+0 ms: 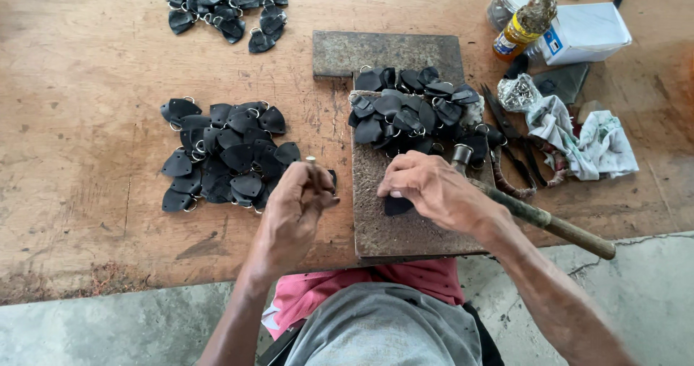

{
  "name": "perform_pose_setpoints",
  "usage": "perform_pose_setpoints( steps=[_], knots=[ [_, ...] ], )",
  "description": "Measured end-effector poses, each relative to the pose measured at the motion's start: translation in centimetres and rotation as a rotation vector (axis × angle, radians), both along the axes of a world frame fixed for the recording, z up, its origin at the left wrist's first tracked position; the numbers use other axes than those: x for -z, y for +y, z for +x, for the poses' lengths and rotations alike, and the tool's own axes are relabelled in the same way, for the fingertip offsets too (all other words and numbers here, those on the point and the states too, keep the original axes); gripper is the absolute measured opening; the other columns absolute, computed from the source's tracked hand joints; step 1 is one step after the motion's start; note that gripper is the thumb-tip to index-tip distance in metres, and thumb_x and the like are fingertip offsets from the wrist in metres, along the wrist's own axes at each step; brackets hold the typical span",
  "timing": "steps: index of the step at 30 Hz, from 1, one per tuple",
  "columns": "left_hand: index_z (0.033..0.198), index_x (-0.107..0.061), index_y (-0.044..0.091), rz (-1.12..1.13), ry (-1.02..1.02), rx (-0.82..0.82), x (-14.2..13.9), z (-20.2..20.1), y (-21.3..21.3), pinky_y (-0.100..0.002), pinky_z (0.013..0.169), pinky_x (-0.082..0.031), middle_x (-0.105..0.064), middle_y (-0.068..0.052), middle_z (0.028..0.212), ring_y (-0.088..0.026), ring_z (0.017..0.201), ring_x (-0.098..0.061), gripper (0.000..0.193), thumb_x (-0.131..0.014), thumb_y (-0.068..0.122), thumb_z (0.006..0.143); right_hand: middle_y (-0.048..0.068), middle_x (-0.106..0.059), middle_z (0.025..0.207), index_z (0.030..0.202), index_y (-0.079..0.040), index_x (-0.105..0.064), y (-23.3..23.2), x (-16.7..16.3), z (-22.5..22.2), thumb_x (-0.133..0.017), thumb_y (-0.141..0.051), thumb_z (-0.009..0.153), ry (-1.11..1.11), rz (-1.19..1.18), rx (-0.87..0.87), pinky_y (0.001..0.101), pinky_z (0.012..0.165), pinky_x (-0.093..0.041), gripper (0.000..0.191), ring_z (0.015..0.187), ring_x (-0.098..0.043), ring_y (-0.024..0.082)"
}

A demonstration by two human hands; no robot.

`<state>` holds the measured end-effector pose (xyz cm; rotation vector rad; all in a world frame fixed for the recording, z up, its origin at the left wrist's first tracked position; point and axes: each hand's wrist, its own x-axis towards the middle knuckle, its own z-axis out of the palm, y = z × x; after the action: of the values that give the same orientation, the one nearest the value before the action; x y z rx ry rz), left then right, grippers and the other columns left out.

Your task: The person sits at a workbench assembling black leather keychain fobs. They pick up a leather piece, place a metal split ring through its hole on a stone block, and hammer the ring closed, setting finished pieces into a growing pile and repeating the cycle.

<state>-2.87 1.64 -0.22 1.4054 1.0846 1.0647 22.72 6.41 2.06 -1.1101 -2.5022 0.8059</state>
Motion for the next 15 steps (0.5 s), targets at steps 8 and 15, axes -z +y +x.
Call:
perform_pose_setpoints(
  steps=[8, 15],
  knots=[
    [0.100, -0.072, 0.002, -0.101, -0.145, -0.016, 0.7, 1.1, 0.6, -0.027, 0.076, -0.062, -0.076, -0.005, 0.092, -0.011, 0.084, -0.071, 0.009, -0.075, 0.005, 0.092, 0.010, -0.067, 0.117, 0.114, -0.007, -0.072, -3.4, 0.2, 1.7, -0.073, -0.009, 0.086, 0.068, 0.137, 0.236, 0.0339, 0.090, -0.059, 0.028, 0.103, -0.068, 0.025],
    [0.106, -0.065, 0.003, -0.232, -0.221, 0.156, 1.1, 3.5, 1.7, -0.031, 0.081, -0.063, -0.076, -0.006, 0.100, -0.014, 0.090, -0.076, 0.020, -0.073, 0.007, 0.088, 0.007, -0.070, 0.117, 0.110, -0.013, -0.076, -6.4, 0.4, 4.2, -0.074, -0.013, 0.086, 0.076, 0.196, 0.345, 0.0333, 0.088, -0.060, 0.025, 0.107, -0.067, 0.022]
  ],
)
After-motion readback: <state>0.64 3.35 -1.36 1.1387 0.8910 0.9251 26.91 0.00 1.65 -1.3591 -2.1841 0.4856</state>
